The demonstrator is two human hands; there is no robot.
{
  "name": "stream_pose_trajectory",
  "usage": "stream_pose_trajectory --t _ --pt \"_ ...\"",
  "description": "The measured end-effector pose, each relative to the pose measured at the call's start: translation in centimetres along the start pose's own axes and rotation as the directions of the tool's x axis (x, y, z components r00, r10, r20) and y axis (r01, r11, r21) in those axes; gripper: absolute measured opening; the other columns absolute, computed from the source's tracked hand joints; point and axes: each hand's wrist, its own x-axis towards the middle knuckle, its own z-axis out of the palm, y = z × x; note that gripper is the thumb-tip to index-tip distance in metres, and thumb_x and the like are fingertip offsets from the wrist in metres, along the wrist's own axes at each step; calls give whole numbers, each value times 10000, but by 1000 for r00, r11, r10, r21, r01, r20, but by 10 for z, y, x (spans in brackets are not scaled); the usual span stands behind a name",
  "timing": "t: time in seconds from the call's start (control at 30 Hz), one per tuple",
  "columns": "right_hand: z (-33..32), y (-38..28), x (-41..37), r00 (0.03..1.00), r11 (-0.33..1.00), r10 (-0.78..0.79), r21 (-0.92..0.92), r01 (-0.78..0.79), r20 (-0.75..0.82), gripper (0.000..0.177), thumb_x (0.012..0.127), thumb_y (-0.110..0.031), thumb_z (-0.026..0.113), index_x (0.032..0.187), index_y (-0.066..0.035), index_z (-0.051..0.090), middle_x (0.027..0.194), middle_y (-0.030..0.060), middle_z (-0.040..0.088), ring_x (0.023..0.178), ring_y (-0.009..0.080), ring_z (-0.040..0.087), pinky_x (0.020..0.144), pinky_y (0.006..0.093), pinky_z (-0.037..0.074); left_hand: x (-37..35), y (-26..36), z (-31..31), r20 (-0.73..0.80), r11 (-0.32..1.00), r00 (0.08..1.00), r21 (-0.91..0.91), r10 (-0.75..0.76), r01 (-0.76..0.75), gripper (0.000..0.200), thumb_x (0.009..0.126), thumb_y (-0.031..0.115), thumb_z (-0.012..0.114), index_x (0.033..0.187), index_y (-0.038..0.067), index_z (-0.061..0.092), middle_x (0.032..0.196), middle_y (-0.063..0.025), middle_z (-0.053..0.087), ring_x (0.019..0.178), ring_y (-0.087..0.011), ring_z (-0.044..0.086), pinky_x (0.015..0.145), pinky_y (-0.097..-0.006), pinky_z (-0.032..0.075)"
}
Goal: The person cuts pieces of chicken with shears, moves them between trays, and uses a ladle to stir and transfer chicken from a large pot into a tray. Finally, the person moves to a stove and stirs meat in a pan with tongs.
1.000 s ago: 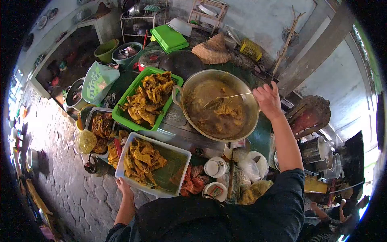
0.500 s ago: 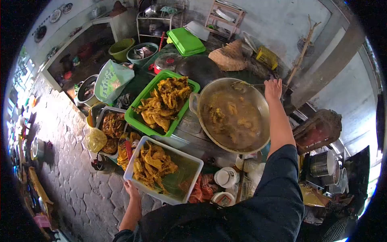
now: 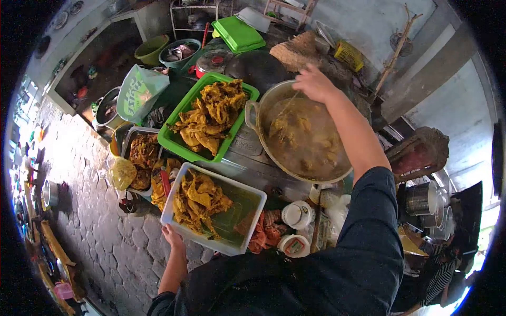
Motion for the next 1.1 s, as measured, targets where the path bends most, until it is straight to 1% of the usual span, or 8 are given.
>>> stream_pose_trajectory --t 0.07,0.13,0.27,0.37,0.5,0.6,0.93,1.1 --pt "-8 -10 -7 995 994 -100 -47 101 24 228 830 -48 524 984 -169 641 1033 29 593 1153 230 466 1124 431 202 28 -30 -15 57 998 996 -13 63 -62 276 943 327 453 1082 89 437 839 -21 509 647 -128 499 520 -284 398" --pt "-11 -15 -21 938 972 -235 -49 230 -255 149 737 -18 562 834 -128 592 936 44 576 1065 235 504 1100 430 231 29 -28 -16 40 997 998 58 49 -51 291 940 341 461 1084 90 435 866 -21 506 680 -127 504 539 -289 408" --pt "-28 -11 -75 914 985 -173 -48 167 -367 178 715 -3 568 834 -135 566 960 38 570 1031 232 521 1093 431 240 19 -15 -13 59 997 998 78 -12 8 286 937 354 467 1061 97 438 890 -25 502 733 -135 512 572 -298 432" --pt "-77 -31 -136 971 982 -90 -182 50 -221 167 732 -20 541 826 -156 559 856 13 536 966 212 516 1026 387 304 26 -23 -17 134 999 991 -33 23 -19 281 938 362 464 1055 109 425 899 -25 498 774 -147 517 592 -308 451" --pt "-91 -56 -213 936 878 156 -388 -278 -317 193 704 -64 536 849 -191 521 812 7 496 895 182 504 948 339 317 30 -23 -18 172 1000 985 -4 11 -11 271 936 365 464 1041 123 402 922 -26 495 783 -161 526 595 -323 468" --pt "-101 -86 -261 909 862 217 -366 -349 -356 159 709 -103 542 850 -174 520 805 15 489 870 191 496 882 347 345 30 -19 -22 196 997 981 73 3 -17 265 933 361 469 1027 124 394 937 -31 496 793 -166 530 597 -326 475" --pt "-43 -159 -316 805 760 532 -270 -591 -263 231 717 -95 561 944 -117 600 827 67 533 835 247 505 754 380 382 39 -20 -22 241 990 970 123 38 -69 251 922 333 493 1007 113 408 878 -37 513 653 -161 526 490 -299 454" --pt "-28 -192 -289 740 761 649 -175 -625 179 315 763 -46 567 1072 -105 558 951 104 558 923 298 572 767 396 466 34 -15 -21 191 984 982 170 10 -43 252 924 325 488 1007 99 414 840 -45 494 654 -157 517 468 -296 432"
